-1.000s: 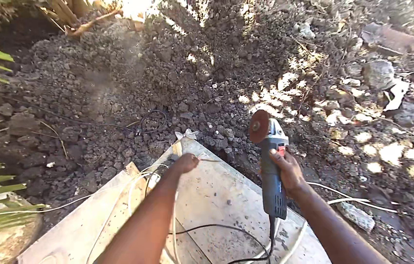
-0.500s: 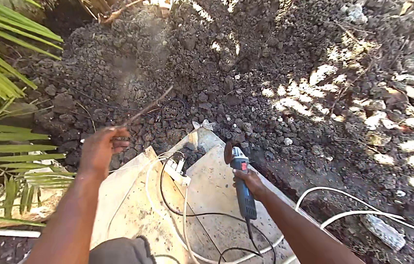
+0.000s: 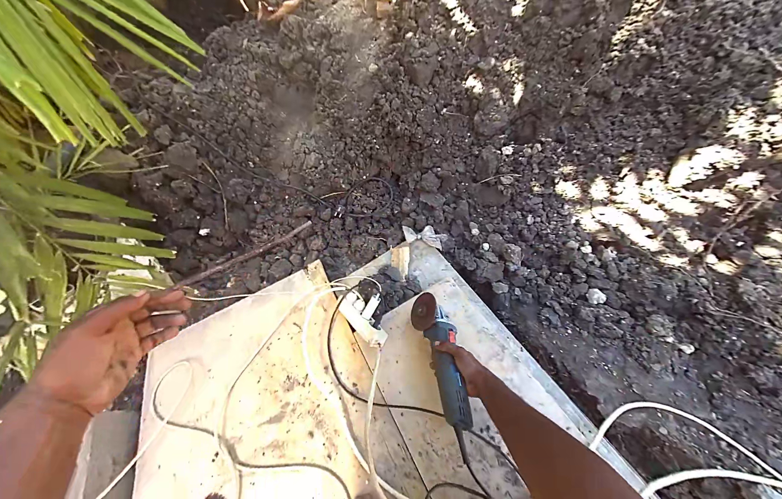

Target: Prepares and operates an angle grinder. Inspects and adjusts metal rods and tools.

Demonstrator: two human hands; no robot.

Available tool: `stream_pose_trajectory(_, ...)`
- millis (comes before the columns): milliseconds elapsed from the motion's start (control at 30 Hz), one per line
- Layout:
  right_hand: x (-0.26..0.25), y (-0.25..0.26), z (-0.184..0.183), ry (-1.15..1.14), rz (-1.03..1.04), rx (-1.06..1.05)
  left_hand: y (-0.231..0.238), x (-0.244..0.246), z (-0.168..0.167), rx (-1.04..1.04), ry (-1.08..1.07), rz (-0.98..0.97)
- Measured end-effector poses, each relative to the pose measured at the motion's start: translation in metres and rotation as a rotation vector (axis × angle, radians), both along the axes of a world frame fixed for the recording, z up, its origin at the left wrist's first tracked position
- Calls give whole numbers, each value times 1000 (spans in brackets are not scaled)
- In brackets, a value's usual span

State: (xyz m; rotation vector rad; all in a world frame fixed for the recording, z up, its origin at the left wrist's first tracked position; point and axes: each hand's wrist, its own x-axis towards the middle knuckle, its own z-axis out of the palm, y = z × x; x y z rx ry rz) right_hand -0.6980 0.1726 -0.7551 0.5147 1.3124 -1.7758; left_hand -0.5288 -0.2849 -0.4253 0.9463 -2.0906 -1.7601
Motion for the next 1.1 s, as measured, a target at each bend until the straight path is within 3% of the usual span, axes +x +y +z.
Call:
stream_pose_trajectory(233,-9,21,-16,-48,32,-132,-11,12,-4,7,-17,40)
stream_pose_trajectory(467,-4,35,-14,-98,45,-128,-13,-5,-13,47,-6,27)
stream_pose_trajectory(700,-25,62,-3,-55,117,42,-3,-37,-21,56,-1,-22)
stream_pose_trajectory(833,-30,77,6,111,100,312,7,-54,-24,72,-1,-60)
stream_pose_trajectory(1100,-40,97,4,331,431,595,21,-79,-30,64,-10,-134)
